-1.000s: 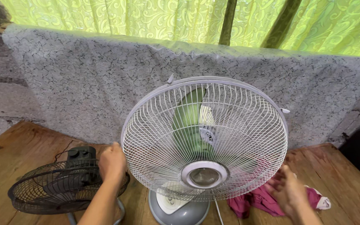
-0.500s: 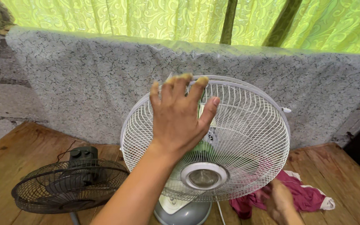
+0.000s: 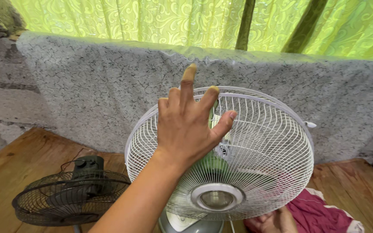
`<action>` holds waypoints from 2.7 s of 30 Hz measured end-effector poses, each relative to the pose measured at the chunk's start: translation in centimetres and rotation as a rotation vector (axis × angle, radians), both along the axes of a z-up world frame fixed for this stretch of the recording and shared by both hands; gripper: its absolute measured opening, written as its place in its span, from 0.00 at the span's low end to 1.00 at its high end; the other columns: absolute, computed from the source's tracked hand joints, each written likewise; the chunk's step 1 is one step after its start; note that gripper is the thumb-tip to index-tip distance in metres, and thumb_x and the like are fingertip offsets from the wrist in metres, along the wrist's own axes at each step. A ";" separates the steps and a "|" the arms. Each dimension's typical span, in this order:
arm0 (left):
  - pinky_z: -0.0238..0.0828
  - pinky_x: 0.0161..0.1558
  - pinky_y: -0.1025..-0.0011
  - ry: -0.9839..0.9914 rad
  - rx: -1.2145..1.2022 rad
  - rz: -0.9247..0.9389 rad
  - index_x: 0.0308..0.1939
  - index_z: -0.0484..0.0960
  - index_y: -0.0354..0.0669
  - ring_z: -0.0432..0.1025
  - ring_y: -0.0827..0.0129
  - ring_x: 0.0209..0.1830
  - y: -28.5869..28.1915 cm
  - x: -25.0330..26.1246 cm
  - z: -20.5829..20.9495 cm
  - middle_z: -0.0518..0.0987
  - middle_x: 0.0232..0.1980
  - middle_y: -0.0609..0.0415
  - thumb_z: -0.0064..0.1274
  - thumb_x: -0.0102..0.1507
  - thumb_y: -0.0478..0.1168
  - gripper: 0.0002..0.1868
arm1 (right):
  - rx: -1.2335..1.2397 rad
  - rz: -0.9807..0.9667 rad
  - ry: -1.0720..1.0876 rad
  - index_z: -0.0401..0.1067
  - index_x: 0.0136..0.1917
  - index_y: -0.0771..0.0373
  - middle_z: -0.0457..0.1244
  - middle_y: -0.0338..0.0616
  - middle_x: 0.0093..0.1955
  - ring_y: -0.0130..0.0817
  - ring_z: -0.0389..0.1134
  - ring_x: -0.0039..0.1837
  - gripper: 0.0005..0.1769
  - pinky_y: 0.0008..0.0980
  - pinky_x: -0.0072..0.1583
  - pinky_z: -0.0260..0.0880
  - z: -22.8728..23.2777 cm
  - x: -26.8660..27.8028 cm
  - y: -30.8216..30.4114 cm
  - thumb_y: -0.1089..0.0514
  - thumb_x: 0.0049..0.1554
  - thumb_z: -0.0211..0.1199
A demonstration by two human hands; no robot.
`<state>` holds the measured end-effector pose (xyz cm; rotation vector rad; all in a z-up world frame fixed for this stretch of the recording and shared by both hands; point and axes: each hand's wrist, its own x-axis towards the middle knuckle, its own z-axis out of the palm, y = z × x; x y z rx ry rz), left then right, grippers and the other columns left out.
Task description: The person removes the front grille of a white table fan by unclipping it, then unscrews the central nut to detach the green fan blades. The removed parts are placed on the wooden table.
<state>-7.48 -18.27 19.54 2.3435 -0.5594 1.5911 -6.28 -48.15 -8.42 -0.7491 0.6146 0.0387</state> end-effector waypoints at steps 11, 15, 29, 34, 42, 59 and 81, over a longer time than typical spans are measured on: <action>0.62 0.45 0.49 0.096 -0.009 -0.049 0.53 0.80 0.51 0.73 0.50 0.44 0.3 0.8 0.4 0.79 0.48 0.44 0.51 0.63 0.65 0.27 | -0.046 -0.118 -0.029 0.60 0.73 0.60 0.59 0.50 0.71 0.50 0.60 0.72 0.30 0.62 0.72 0.57 -1.5 2.5 -4.2 0.41 0.65 0.45; 0.62 0.45 0.52 0.032 -0.018 -0.052 0.54 0.79 0.52 0.72 0.52 0.45 0.7 1.0 0.2 0.71 0.62 0.40 0.51 0.63 0.65 0.27 | -0.225 -0.131 0.099 0.56 0.73 0.64 0.54 0.49 0.67 0.47 0.58 0.69 0.32 0.60 0.72 0.59 -0.6 1.9 -4.8 0.39 0.67 0.48; 0.72 0.35 0.53 0.237 -0.052 -0.084 0.49 0.72 0.45 0.69 0.55 0.32 0.3 -0.2 2.3 0.59 0.51 0.45 0.54 0.61 0.70 0.33 | -0.241 -0.221 0.154 0.62 0.68 0.53 0.56 0.44 0.60 0.41 0.55 0.59 0.28 0.53 0.62 0.61 4.1 -1.9 0.2 0.36 0.64 0.49; 0.73 0.27 0.56 0.302 -0.090 -0.086 0.52 0.70 0.42 0.70 0.55 0.30 0.5 -1.0 3.4 0.60 0.51 0.43 0.54 0.60 0.69 0.36 | -0.191 -0.186 0.077 0.63 0.60 0.52 0.58 0.40 0.53 0.37 0.57 0.50 0.24 0.43 0.53 0.58 3.4 -2.2 -1.6 0.34 0.62 0.51; 0.74 0.37 0.52 0.218 -0.121 -0.129 0.47 0.78 0.40 0.74 0.52 0.34 1.2 -2.4 6.0 0.67 0.48 0.45 0.54 0.61 0.69 0.34 | -0.217 -0.179 0.148 0.63 0.59 0.55 0.57 0.43 0.54 0.38 0.57 0.53 0.31 0.44 0.57 0.62 7.8 -3.2 -2.9 0.28 0.59 0.51; 0.70 0.47 0.52 0.425 -0.348 -0.196 0.42 0.81 0.34 0.76 0.47 0.45 0.8 -3.6 6.8 0.79 0.45 0.40 0.49 0.63 0.67 0.34 | -0.468 -0.004 0.158 0.70 0.53 0.50 0.61 0.40 0.49 0.34 0.59 0.51 0.31 0.40 0.51 0.60 17.2 -8.0 -7.3 0.25 0.53 0.59; 0.71 0.50 0.53 0.818 -1.206 -0.166 0.32 0.84 0.26 0.80 0.47 0.39 -7.0 0.4 -0.4 0.84 0.34 0.34 0.41 0.66 0.57 0.33 | -1.076 -0.331 0.184 0.70 0.52 0.53 0.52 0.35 0.43 0.31 0.50 0.45 0.28 0.53 0.55 0.64 36.9 -9.1 -17.7 0.26 0.60 0.61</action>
